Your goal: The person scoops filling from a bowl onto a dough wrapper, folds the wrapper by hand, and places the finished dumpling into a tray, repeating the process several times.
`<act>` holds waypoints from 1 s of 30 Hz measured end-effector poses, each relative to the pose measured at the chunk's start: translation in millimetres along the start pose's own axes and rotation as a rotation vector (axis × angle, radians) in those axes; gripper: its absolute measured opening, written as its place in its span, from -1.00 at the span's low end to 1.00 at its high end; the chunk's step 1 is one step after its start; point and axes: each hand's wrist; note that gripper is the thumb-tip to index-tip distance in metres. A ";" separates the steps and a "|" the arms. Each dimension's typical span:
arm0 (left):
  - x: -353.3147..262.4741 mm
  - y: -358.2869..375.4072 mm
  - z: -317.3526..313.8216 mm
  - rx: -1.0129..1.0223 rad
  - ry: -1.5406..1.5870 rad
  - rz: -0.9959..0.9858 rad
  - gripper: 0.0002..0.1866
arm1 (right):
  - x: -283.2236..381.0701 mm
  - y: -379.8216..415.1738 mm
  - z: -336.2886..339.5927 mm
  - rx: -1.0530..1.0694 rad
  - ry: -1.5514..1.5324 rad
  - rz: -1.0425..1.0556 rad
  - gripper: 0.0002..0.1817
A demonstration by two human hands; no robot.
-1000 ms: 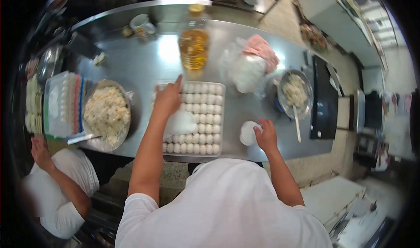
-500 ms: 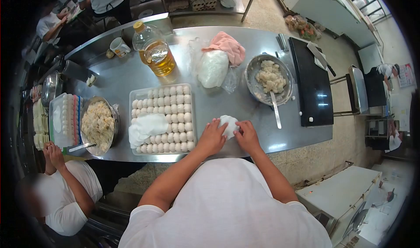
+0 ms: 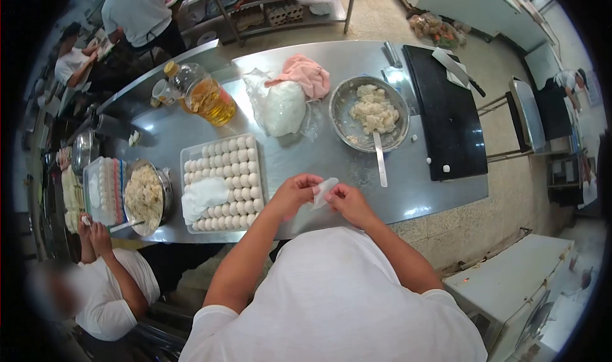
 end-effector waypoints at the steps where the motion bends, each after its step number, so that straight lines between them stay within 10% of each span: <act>1: -7.4 9.2 -9.1 0.069 0.030 -0.001 -0.78 | 10.2 -0.4 0.5 0.017 -0.016 0.000 -0.73; 11: -30.5 31.9 -28.6 0.210 0.154 -0.145 -0.75 | 51.3 18.1 -3.8 -0.093 -0.386 0.186 -0.76; 30: -26.9 39.8 -19.8 0.262 0.102 -0.228 -0.74 | 62.4 28.9 -15.2 -0.071 -0.004 0.143 -0.86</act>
Point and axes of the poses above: each hand's wrist, its own y-axis away from the middle knuckle, its own z-axis out of the back of the hand, x = y × z, and after that the axes turned 11 degrees about z, right-handed
